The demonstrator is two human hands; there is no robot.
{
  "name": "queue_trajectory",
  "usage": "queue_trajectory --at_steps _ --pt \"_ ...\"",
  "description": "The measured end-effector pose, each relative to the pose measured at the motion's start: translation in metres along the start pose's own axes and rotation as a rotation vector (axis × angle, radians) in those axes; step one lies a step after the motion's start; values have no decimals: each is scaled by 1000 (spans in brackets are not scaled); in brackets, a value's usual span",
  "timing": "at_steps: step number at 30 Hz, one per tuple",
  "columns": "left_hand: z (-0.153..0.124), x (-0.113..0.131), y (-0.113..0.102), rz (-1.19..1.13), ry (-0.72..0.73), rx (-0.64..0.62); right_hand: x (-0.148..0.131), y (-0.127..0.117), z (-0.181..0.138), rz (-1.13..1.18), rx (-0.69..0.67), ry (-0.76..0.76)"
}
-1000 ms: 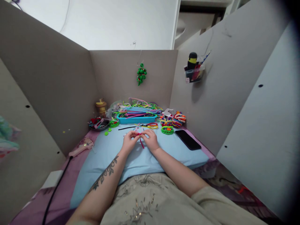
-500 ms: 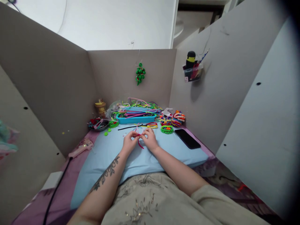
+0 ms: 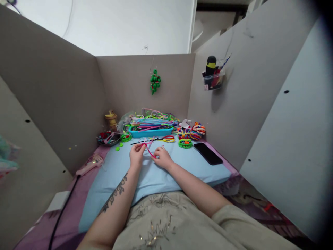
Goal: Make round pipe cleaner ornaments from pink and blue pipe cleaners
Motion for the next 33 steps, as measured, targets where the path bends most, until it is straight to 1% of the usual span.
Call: queue_trajectory --at_steps 3,7,11,14,17,19,21,26,28,30,33 --pt "-2 2 1 13 -5 2 -5 -7 0 17 58 -43" --pt "-2 1 1 24 -27 -8 -10 -17 0 120 116 -58" --pt "-2 2 3 86 8 -43 -21 -26 -1 192 168 -147" --pt "-8 9 7 256 93 -90 -25 -38 -5 224 265 -193" --pt "-19 21 18 511 263 -201 -18 -54 -10 222 436 -131" --pt "-24 24 24 605 328 -256 -14 -59 -11 209 500 -86" --pt "-23 21 23 600 307 -255 -11 -59 -10 208 488 -82" --pt "-12 4 16 360 80 -207 -7 -42 -2 213 332 -80" --pt "-11 1 16 281 29 -212 -4 -35 0 209 296 -69" --pt "-12 2 18 238 19 -229 0 -31 1 205 286 -40" --pt "-16 7 23 250 68 -276 4 -30 2 206 297 18"
Point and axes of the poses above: each hand's wrist, its own z-axis towards the middle knuckle, its own y-axis out of the palm, x = y × z, the point moved 7 cm from there along z, towards the middle knuckle, and after that the axes turned 2 degrees about -z, right-handed, at the moved point
